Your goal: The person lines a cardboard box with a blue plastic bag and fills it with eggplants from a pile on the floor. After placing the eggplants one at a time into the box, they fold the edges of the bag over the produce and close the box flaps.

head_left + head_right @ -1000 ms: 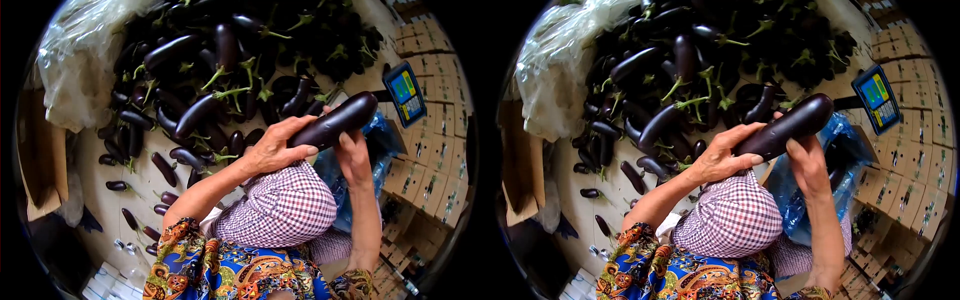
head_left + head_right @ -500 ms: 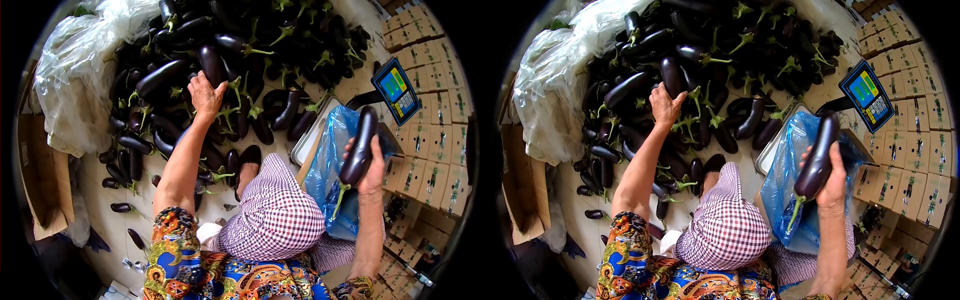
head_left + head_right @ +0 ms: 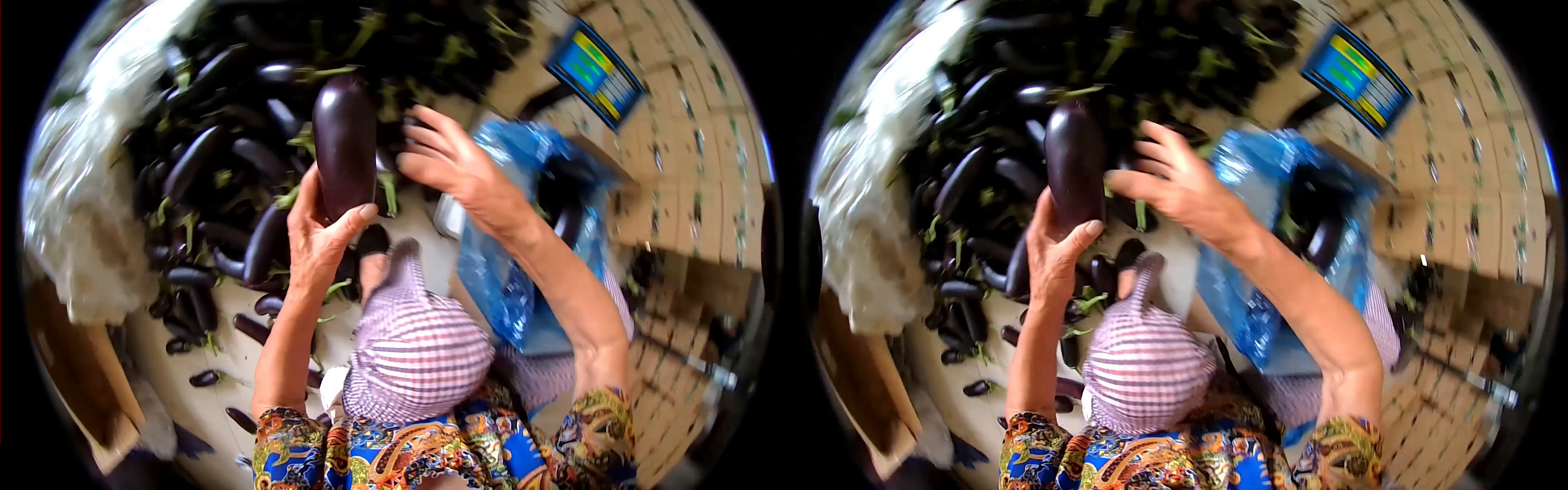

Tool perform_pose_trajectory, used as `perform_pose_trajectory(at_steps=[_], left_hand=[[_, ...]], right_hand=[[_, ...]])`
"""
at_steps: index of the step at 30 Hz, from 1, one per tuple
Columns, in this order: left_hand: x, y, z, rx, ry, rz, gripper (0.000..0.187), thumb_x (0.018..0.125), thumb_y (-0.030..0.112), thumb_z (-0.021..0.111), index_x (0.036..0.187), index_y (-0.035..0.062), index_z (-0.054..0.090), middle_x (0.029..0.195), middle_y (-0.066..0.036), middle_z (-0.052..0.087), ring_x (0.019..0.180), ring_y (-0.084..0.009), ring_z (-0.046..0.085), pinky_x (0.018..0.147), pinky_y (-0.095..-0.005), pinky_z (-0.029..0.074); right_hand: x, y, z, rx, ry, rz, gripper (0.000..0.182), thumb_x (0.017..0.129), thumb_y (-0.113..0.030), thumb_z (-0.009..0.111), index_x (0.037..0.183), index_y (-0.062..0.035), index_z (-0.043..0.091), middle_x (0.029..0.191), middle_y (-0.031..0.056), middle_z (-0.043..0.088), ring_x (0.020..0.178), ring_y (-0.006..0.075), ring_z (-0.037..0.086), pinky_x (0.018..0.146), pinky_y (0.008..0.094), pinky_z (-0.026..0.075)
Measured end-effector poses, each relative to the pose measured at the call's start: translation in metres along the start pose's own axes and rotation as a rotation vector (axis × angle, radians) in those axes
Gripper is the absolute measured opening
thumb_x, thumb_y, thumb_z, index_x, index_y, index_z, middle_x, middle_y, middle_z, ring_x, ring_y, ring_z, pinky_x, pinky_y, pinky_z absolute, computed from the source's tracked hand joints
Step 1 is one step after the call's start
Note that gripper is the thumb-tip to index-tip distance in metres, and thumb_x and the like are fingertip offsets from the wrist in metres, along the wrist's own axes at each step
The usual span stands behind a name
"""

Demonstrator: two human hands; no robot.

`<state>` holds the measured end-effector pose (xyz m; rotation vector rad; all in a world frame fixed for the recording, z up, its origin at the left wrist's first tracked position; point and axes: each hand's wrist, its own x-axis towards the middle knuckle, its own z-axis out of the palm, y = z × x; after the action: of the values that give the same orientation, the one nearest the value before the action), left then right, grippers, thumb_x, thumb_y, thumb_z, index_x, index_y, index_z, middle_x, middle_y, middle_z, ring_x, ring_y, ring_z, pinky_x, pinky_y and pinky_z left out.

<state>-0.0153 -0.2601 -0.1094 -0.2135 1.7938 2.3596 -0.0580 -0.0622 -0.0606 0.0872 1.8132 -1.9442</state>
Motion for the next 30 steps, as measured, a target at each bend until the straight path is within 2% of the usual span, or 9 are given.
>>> perform_pose_trajectory(at_steps=[2,4,6,7,10,16,20,23,30], left_hand=[[0.005,-0.004,0.030,0.403,-0.151,0.350,0.081,0.069,0.009,0.084,0.140,0.0035,0.044,0.117,-0.008,0.059,0.105,-0.0199,0.059,0.090,-0.0321,0.049],[0.001,0.025,0.068,0.428,-0.364,0.374,0.083,0.068,0.007,0.083,0.142,0.0065,0.044,0.116,-0.011,0.059,0.103,-0.0222,0.060,0.087,-0.0324,0.050],[0.014,0.047,0.082,0.461,-0.665,0.564,0.062,0.071,0.004,0.078,0.130,0.0051,0.059,0.107,-0.011,0.065,0.093,-0.0207,0.064,0.083,-0.0302,0.051],[0.017,0.052,0.083,0.402,-0.658,0.519,0.056,0.075,0.005,0.074,0.129,0.0019,0.058,0.104,-0.010,0.066,0.093,-0.0189,0.063,0.083,-0.0298,0.050],[0.016,0.047,0.078,0.194,-0.469,0.230,0.042,0.090,0.015,0.065,0.128,-0.0013,0.058,0.103,-0.006,0.068,0.091,-0.0127,0.062,0.083,-0.0265,0.047],[0.006,-0.029,0.048,0.287,-0.289,-0.126,0.035,0.093,0.017,0.064,0.124,0.0032,0.061,0.097,-0.002,0.067,0.088,-0.0099,0.061,0.077,-0.0229,0.046],[-0.007,-0.034,0.044,0.396,-0.324,-0.204,0.033,0.093,0.013,0.064,0.124,0.0020,0.061,0.101,-0.005,0.068,0.092,-0.0107,0.061,0.080,-0.0231,0.047],[-0.003,0.002,0.081,0.571,-0.413,-0.076,0.031,0.091,0.005,0.062,0.122,0.0022,0.062,0.100,-0.007,0.069,0.091,-0.0131,0.063,0.081,-0.0253,0.049],[0.030,0.007,0.211,0.937,-1.063,0.880,0.048,0.072,0.007,0.075,0.119,0.0071,0.061,0.111,-0.011,0.063,0.104,-0.0291,0.057,0.088,-0.0413,0.046]], right_hand=[[-0.009,-0.004,0.001,-0.115,0.103,-0.323,0.085,0.079,-0.038,0.077,0.139,0.0059,0.035,0.124,0.0185,0.055,0.111,0.0268,0.058,0.098,0.0349,0.047],[-0.032,-0.025,-0.026,-0.126,0.320,-0.360,0.063,0.084,-0.035,0.073,0.127,0.0024,0.047,0.109,0.0117,0.060,0.095,0.0190,0.062,0.085,0.0314,0.054],[-0.075,-0.056,-0.057,-0.082,0.395,-0.479,0.050,0.087,-0.033,0.068,0.122,-0.0014,0.052,0.097,0.0072,0.062,0.082,0.0135,0.062,0.075,0.0276,0.056],[-0.101,-0.068,-0.079,-0.071,0.376,-0.347,0.051,0.095,-0.033,0.056,0.130,0.0032,0.049,0.113,0.0166,0.064,0.105,0.0233,0.065,0.086,0.0351,0.057],[-0.165,-0.079,-0.126,0.001,0.531,-0.239,0.053,0.096,-0.034,0.055,0.133,0.0027,0.045,0.108,0.0167,0.065,0.097,0.0187,0.066,0.080,0.0275,0.057],[-0.174,0.002,-0.170,0.044,0.541,0.069,0.069,0.086,-0.036,0.071,0.133,0.0020,0.039,0.102,0.0149,0.061,0.078,0.0175,0.066,0.061,0.0246,0.057],[-0.145,0.068,-0.184,-0.250,0.651,0.111,0.096,0.075,-0.055,0.074,0.141,0.0025,0.034,0.121,0.0252,0.058,0.110,0.0327,0.060,0.093,0.0418,0.050],[-0.143,0.066,-0.173,-0.658,0.702,0.186,0.096,0.078,-0.062,0.065,0.144,0.0006,0.032,0.130,0.0341,0.050,0.120,0.0461,0.052,0.103,0.0459,0.042],[-0.164,0.060,-0.180,-0.606,0.725,0.184,0.092,0.079,-0.061,0.065,0.140,0.0020,0.037,0.127,0.0329,0.054,0.116,0.0455,0.055,0.099,0.0454,0.045]])
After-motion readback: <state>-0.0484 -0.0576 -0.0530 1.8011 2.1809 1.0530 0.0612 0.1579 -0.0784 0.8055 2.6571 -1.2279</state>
